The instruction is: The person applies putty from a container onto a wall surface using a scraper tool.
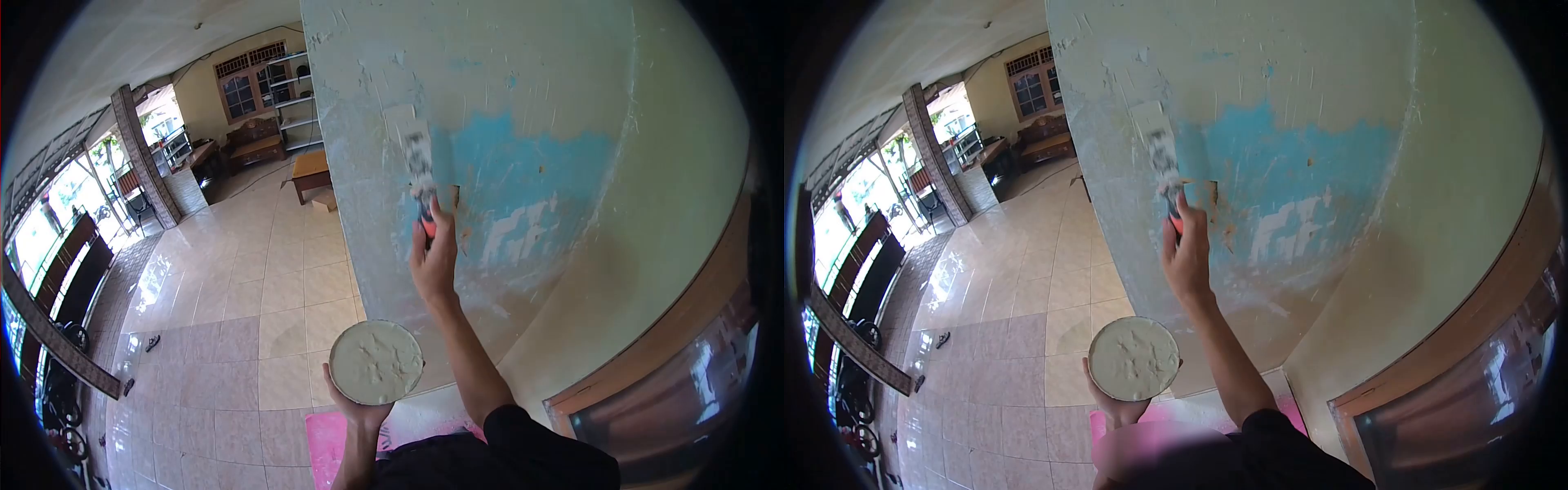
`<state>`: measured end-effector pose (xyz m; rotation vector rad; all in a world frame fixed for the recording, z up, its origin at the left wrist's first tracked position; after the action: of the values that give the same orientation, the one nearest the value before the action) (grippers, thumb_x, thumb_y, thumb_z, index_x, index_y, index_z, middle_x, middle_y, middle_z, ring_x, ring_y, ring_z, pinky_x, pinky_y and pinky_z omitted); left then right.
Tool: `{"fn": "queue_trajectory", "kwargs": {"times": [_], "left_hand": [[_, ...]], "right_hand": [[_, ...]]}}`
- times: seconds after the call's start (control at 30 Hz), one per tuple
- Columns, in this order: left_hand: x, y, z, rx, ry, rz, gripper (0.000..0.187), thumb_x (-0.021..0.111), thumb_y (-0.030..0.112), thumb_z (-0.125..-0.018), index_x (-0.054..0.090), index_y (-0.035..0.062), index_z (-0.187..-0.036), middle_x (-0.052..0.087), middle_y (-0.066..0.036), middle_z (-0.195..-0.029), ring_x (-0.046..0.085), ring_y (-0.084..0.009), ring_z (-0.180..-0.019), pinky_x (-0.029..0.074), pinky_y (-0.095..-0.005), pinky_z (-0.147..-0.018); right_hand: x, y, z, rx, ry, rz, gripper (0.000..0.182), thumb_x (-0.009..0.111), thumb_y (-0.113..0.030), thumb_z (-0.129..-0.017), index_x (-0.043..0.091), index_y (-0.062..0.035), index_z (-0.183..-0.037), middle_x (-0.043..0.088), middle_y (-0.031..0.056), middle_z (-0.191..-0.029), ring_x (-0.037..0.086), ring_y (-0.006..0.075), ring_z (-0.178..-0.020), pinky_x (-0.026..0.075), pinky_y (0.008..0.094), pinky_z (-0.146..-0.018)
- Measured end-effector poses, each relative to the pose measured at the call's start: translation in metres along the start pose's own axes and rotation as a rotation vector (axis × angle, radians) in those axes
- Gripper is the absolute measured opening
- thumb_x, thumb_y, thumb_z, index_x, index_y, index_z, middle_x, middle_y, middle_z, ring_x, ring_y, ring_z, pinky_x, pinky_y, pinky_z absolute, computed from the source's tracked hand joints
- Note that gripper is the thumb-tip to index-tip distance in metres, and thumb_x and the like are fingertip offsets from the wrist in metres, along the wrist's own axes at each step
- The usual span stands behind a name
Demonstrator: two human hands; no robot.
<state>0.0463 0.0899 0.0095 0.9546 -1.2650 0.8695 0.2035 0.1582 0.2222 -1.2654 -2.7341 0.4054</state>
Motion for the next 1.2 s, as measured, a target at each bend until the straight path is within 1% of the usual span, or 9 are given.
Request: {"fn": "queue_trajectory", "kwargs": {"times": [0.17, 0.33, 0.43, 0.63, 0.87, 0.97, 1.07, 1.17, 1.2], "left_hand": [[-0.011, 0.003, -0.001, 0.004, 0.039, -0.012, 0.079, 0.040, 0.070, -0.086, 0.039, 0.0168, -0.144, 0.039, -0.008, -0.146, 0.037, -0.0318, -0.133, 0.029, -0.0563, -0.109], [-0.011, 0.002, 0.001, 0.020, 0.051, -0.060, 0.078, 0.040, 0.071, -0.086, 0.040, 0.0175, -0.143, 0.041, -0.007, -0.145, 0.038, -0.0312, -0.132, 0.031, -0.0552, -0.109], [-0.009, -0.002, 0.000, -0.008, 0.041, -0.019, 0.079, 0.040, 0.072, -0.086, 0.040, 0.0175, -0.143, 0.041, -0.007, -0.145, 0.038, -0.0311, -0.132, 0.031, -0.0551, -0.108], [-0.003, -0.003, -0.001, -0.032, 0.017, -0.036, 0.080, 0.040, 0.073, -0.085, 0.040, 0.0178, -0.144, 0.041, -0.007, -0.145, 0.039, -0.0314, -0.131, 0.032, -0.0553, -0.108], [-0.001, -0.005, 0.000, -0.053, -0.001, -0.031, 0.079, 0.040, 0.072, -0.085, 0.039, 0.0189, -0.144, 0.040, -0.007, -0.146, 0.039, -0.0315, -0.132, 0.031, -0.0556, -0.108], [0.000, -0.007, 0.000, -0.051, -0.004, -0.037, 0.080, 0.041, 0.072, -0.085, 0.039, 0.0186, -0.144, 0.039, -0.007, -0.146, 0.038, -0.0312, -0.133, 0.031, -0.0552, -0.109], [-0.004, -0.006, 0.001, -0.048, 0.019, -0.021, 0.080, 0.041, 0.072, -0.085, 0.038, 0.0183, -0.144, 0.039, -0.007, -0.146, 0.037, -0.0312, -0.133, 0.031, -0.0552, -0.109], [0.001, -0.005, -0.001, -0.038, -0.003, -0.013, 0.080, 0.042, 0.071, -0.085, 0.038, 0.0179, -0.144, 0.039, -0.007, -0.146, 0.037, -0.0312, -0.133, 0.031, -0.0553, -0.109], [0.000, -0.005, -0.001, -0.032, 0.012, -0.004, 0.080, 0.041, 0.071, -0.085, 0.038, 0.0180, -0.144, 0.039, -0.007, -0.146, 0.037, -0.0312, -0.133, 0.031, -0.0555, -0.109]], "right_hand": [[0.007, 0.006, -0.023, -0.038, -0.006, 0.112, 0.047, 0.058, 0.000, -0.093, 0.042, -0.0005, -0.137, 0.052, 0.0188, -0.102, 0.059, 0.0330, -0.090, 0.050, 0.0373, -0.077], [0.000, 0.028, 0.039, 0.126, -0.111, 0.020, 0.048, 0.057, 0.000, -0.092, 0.042, -0.0002, -0.137, 0.052, 0.0193, -0.104, 0.058, 0.0324, -0.094, 0.049, 0.0385, -0.080], [-0.015, 0.012, 0.019, 0.025, 0.022, 0.008, 0.042, 0.057, -0.002, -0.093, 0.044, 0.0009, -0.133, 0.054, 0.0194, -0.107, 0.059, 0.0336, -0.095, 0.048, 0.0376, -0.081], [0.012, 0.002, -0.030, 0.067, -0.071, 0.104, 0.044, 0.056, 0.001, -0.093, 0.043, -0.0003, -0.135, 0.051, 0.0208, -0.105, 0.057, 0.0341, -0.095, 0.048, 0.0388, -0.081], [0.003, 0.015, 0.041, 0.163, -0.077, -0.002, 0.042, 0.057, -0.002, -0.093, 0.043, 0.0018, -0.133, 0.054, 0.0208, -0.109, 0.058, 0.0325, -0.097, 0.047, 0.0383, -0.084], [-0.005, 0.004, -0.009, 0.062, 0.001, 0.011, 0.042, 0.056, -0.002, -0.093, 0.043, 0.0025, -0.134, 0.054, 0.0210, -0.110, 0.058, 0.0334, -0.098, 0.047, 0.0374, -0.085], [0.008, 0.009, -0.047, 0.134, -0.092, 0.033, 0.043, 0.056, -0.002, -0.094, 0.042, 0.0024, -0.134, 0.053, 0.0215, -0.110, 0.058, 0.0342, -0.098, 0.047, 0.0380, -0.085], [0.005, 0.009, -0.022, -0.048, 0.021, 0.132, 0.041, 0.055, -0.003, -0.095, 0.043, -0.0003, -0.135, 0.052, 0.0200, -0.105, 0.059, 0.0317, -0.093, 0.050, 0.0380, -0.077], [0.008, 0.024, 0.000, 0.069, -0.028, 0.091, 0.042, 0.055, -0.003, -0.095, 0.043, -0.0004, -0.135, 0.051, 0.0202, -0.103, 0.059, 0.0328, -0.093, 0.050, 0.0389, -0.078]]}}
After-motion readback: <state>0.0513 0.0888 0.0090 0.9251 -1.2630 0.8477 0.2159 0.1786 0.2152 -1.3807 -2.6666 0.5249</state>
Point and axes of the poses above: each hand's wrist, its own z-axis away from the middle knuckle, its own x-axis out of the palm, y = z × x, the point moved 10 cm from there along -z, towards the middle knuckle
